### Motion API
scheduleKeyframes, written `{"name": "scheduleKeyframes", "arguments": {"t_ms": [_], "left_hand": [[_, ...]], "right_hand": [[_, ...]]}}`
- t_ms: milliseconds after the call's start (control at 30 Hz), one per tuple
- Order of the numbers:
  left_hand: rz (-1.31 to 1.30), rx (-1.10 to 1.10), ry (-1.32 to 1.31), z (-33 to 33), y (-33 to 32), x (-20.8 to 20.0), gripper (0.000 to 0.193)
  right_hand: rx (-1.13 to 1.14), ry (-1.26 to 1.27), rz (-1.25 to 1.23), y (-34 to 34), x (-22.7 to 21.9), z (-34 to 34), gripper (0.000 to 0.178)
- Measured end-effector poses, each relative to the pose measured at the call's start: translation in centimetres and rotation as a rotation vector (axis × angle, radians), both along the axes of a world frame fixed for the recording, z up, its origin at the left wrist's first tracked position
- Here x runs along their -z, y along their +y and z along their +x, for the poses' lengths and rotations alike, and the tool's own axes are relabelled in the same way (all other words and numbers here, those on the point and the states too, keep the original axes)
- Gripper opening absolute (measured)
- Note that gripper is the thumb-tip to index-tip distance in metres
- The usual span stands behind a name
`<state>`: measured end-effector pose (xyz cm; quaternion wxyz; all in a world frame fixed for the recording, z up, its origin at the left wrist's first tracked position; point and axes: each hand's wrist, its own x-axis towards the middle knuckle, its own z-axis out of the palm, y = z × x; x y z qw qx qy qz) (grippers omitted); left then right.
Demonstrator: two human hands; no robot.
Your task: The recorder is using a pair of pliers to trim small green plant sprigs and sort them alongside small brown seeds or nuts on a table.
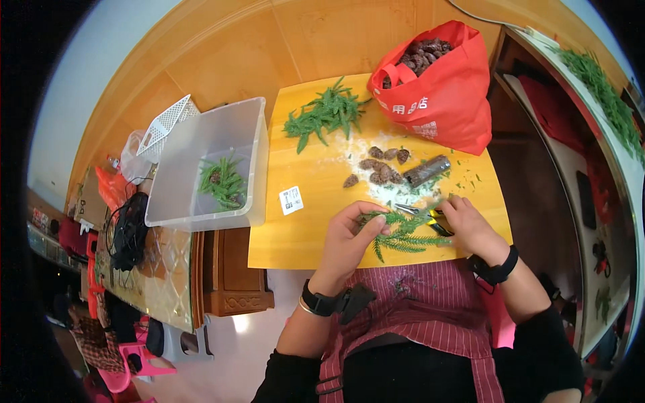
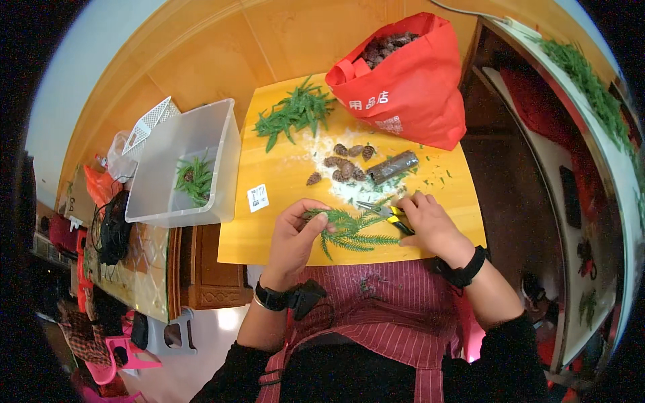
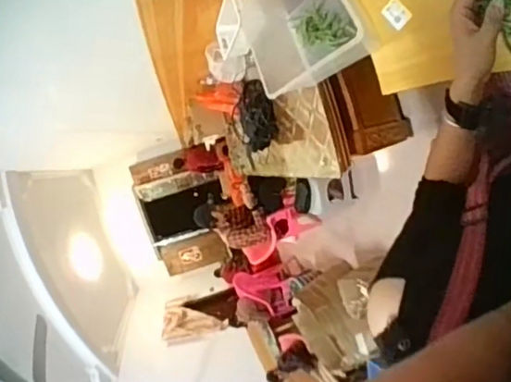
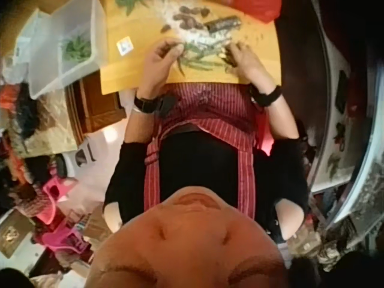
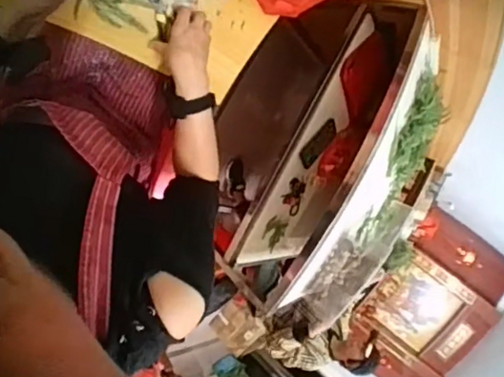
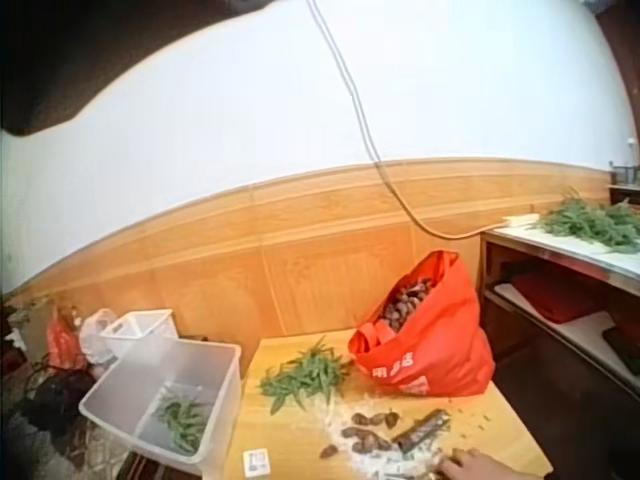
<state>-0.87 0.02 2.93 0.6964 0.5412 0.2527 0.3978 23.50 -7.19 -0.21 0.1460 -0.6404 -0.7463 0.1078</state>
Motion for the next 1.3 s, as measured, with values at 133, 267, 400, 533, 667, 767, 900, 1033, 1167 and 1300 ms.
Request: {"name": "scheduleKeyframes", "arguments": {"t_ms": [133,267,400,533,667,767,900,1033,1167,1300], "left_hand": [[0.019,-0.019,-0.031,-0.2,0.0,-0.1,0.012],[0.076,-0.068,-0.01,-0.2,-0.3,-0.7,0.011],[0.186,-0.15,-0.019,-0.2,-0.6,-0.6,0.011],[0.26,-0.21,0.028,0.0,-1.0,-0.9,0.011],[0.251,-0.274,0.035,0.1,-1.4,-0.9,0.01],[0.259,-0.293,0.036,0.3,-1.7,-1.0,0.01],[0.31,-0.313,0.045,0.8,-2.1,-1.3,0.009],[0.362,-0.299,0.049,0.9,-2.3,-0.7,0.008],[0.356,-0.309,0.022,1.1,-2.7,-0.7,0.009],[0.333,-0.317,-0.005,1.2,-2.7,-0.6,0.011]], "right_hand": [[0.01,0.052,-0.03,0.0,-0.2,0.3,0.05],[0.039,0.213,-0.036,-0.9,-0.7,1.4,0.029],[0.296,0.746,-0.237,-3.5,-3.5,1.3,0.014],[0.204,1.231,-0.299,-6.8,-7.7,-1.4,0.015],[-0.146,0.902,-0.16,-6.4,-8.4,-4.7,0.014],[-0.068,0.773,-0.073,-5.8,-7.7,-6.1,0.012],[0.001,0.55,0.108,-4.9,-6.4,-6.4,0.016],[-0.017,0.412,0.252,-4.1,-6.4,-7.0,0.019],[0.003,0.367,0.37,-3.8,-6.6,-7.6,0.02],[0.018,0.299,0.406,-3.6,-6.4,-7.6,0.022]]}}
